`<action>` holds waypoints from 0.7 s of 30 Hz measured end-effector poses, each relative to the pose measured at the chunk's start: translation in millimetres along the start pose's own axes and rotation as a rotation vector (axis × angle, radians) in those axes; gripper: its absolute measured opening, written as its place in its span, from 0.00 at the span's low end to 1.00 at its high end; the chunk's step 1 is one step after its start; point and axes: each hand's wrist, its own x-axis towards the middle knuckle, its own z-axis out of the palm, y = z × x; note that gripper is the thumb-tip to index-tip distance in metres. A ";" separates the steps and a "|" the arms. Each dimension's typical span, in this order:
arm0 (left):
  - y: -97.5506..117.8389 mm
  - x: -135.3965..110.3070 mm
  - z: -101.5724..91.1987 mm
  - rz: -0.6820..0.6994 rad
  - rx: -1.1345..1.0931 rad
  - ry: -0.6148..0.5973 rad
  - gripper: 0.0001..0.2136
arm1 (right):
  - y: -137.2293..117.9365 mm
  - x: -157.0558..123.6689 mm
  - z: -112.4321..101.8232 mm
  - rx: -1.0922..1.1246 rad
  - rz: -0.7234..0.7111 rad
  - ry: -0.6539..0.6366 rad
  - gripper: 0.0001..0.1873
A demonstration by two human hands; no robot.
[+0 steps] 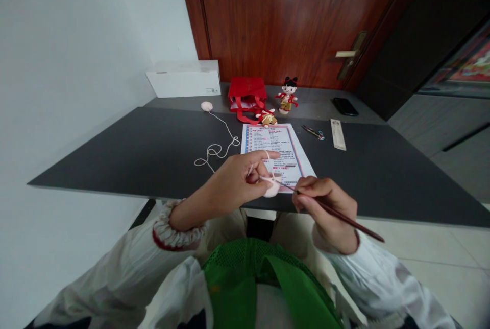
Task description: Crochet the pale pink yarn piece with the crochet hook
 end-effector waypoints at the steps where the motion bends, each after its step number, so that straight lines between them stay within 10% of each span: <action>1: 1.0 0.0 0.4 0.014 -0.001 0.014 0.18 | 0.5 1.9 2.2 0.157 0.084 0.028 0.05; 5: 3.9 0.7 4.7 0.041 -0.044 0.027 0.18 | 2.0 12.8 13.1 0.582 0.311 0.044 0.04; 21: 11.2 1.1 14.5 -0.031 -0.138 0.099 0.21 | 11.5 25.4 22.3 0.665 0.385 0.111 0.07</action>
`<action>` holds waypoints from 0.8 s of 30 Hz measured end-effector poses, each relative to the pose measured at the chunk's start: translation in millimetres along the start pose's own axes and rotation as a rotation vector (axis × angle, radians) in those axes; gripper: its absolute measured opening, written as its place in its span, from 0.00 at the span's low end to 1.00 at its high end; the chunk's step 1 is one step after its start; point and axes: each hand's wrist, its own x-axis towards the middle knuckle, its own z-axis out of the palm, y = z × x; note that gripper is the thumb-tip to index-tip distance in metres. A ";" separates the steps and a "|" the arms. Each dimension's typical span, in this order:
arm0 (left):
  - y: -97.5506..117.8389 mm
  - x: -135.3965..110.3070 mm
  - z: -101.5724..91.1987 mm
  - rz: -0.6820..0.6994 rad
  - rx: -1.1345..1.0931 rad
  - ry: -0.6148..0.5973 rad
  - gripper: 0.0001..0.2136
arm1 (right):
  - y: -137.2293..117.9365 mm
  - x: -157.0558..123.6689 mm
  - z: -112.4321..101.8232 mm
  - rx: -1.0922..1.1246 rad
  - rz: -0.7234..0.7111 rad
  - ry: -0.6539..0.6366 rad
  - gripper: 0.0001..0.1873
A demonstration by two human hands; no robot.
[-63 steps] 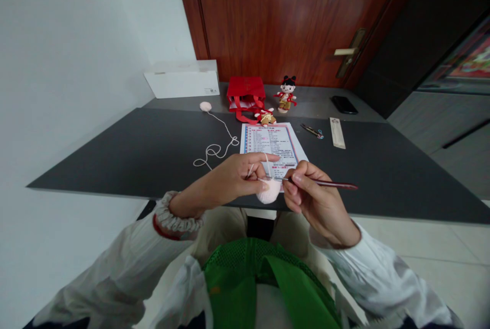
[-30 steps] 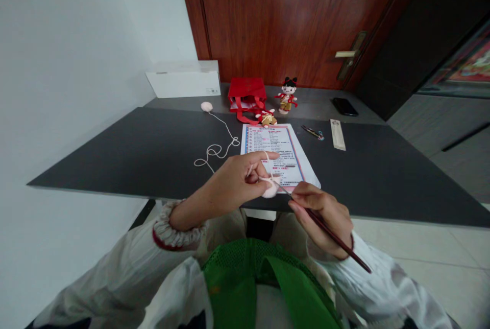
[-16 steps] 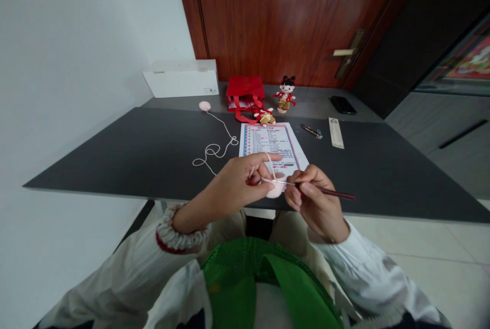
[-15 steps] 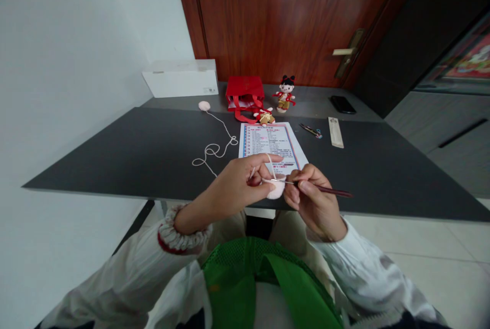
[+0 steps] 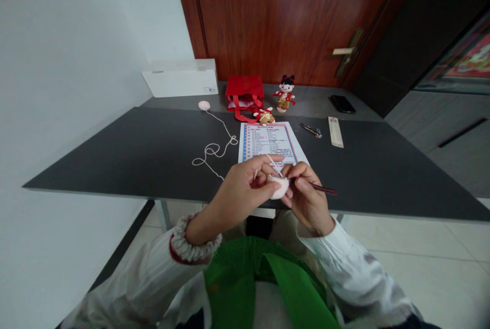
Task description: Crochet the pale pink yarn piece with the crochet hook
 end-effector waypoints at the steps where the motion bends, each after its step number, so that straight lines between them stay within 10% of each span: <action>1: 0.0 -0.8 1.1 0.000 -0.014 0.027 0.21 | 0.0 1.0 1.8 0.019 0.006 0.002 0.07; 10: 3.6 -7.2 8.7 0.113 -0.020 0.269 0.10 | 2.2 9.5 14.8 0.150 0.071 0.035 0.09; 24: 0.6 -8.6 5.1 0.065 0.003 0.259 0.08 | -1.9 11.4 10.8 -0.043 -0.107 -0.001 0.05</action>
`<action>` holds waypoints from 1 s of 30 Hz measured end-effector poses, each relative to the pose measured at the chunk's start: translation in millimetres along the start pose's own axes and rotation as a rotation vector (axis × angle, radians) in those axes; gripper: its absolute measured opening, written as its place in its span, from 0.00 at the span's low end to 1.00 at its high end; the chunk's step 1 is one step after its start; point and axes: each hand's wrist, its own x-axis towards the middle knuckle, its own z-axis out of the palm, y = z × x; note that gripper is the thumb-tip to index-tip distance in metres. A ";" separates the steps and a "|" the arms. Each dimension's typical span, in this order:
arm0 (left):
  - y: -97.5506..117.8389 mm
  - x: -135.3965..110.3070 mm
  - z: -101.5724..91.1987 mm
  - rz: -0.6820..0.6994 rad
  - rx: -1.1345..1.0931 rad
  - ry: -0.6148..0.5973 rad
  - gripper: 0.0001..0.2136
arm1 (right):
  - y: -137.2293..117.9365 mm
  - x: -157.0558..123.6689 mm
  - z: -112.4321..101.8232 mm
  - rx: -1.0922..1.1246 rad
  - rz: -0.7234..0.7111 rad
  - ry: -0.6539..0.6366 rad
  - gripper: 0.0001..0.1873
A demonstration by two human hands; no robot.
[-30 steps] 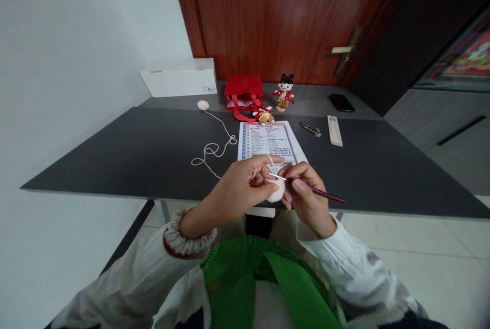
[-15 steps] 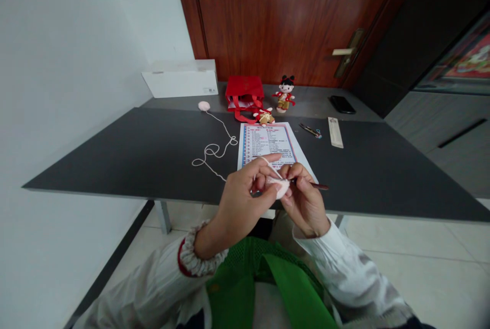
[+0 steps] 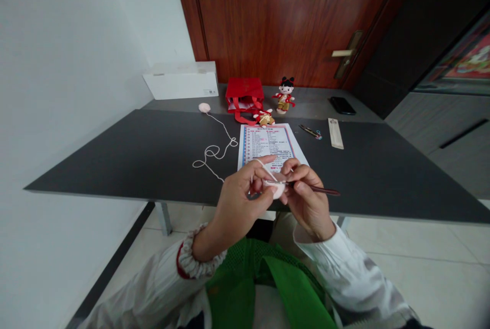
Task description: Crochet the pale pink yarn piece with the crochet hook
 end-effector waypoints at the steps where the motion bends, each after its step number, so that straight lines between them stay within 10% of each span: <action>1: 0.1 0.8 -0.7 -0.017 -0.006 -0.013 0.07 | -1.8 -0.2 -2.5 -0.039 -0.033 -0.019 0.04; 30: -2.8 5.2 -4.6 -0.052 0.047 -0.029 0.03 | -30.4 -13.9 -14.3 -0.711 -0.424 -0.184 0.12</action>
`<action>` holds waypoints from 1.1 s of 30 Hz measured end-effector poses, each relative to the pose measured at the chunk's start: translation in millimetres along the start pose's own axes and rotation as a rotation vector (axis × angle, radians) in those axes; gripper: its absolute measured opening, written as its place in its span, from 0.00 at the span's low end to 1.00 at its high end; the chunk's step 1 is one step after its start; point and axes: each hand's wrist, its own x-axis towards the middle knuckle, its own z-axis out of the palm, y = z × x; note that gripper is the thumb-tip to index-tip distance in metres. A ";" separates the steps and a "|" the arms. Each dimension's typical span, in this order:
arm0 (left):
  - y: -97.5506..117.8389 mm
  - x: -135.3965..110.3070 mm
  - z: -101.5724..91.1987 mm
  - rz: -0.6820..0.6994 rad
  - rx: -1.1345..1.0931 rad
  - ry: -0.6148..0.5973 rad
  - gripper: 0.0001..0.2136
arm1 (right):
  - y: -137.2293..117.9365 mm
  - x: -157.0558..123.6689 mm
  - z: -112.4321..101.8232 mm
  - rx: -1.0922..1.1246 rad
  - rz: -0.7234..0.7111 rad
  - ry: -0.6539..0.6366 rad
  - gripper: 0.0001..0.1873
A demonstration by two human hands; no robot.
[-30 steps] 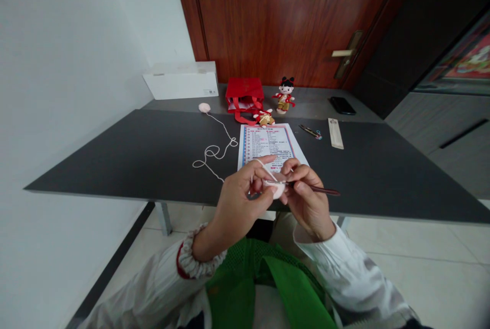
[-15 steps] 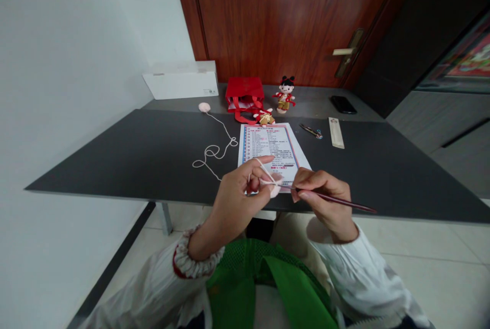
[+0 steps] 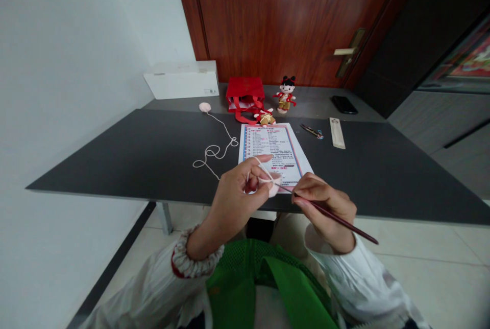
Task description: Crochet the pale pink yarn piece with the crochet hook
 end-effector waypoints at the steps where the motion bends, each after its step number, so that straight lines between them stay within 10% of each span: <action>1: -0.2 0.1 -0.1 -0.006 0.001 -0.003 0.03 | -0.7 -0.6 -0.2 -0.020 -0.019 -0.009 0.13; 18: -6.1 2.8 0.1 -0.067 0.012 -0.012 0.11 | 4.9 -19.8 19.8 -0.006 0.100 0.165 0.10; 26: -8.2 4.8 -4.1 -0.058 -0.036 -0.127 0.01 | 7.9 -17.7 3.4 -0.059 -0.049 -0.050 0.14; 33: -7.2 6.4 -4.6 -0.099 -0.075 -0.172 0.03 | 11.2 -24.2 15.7 0.264 0.315 0.173 0.04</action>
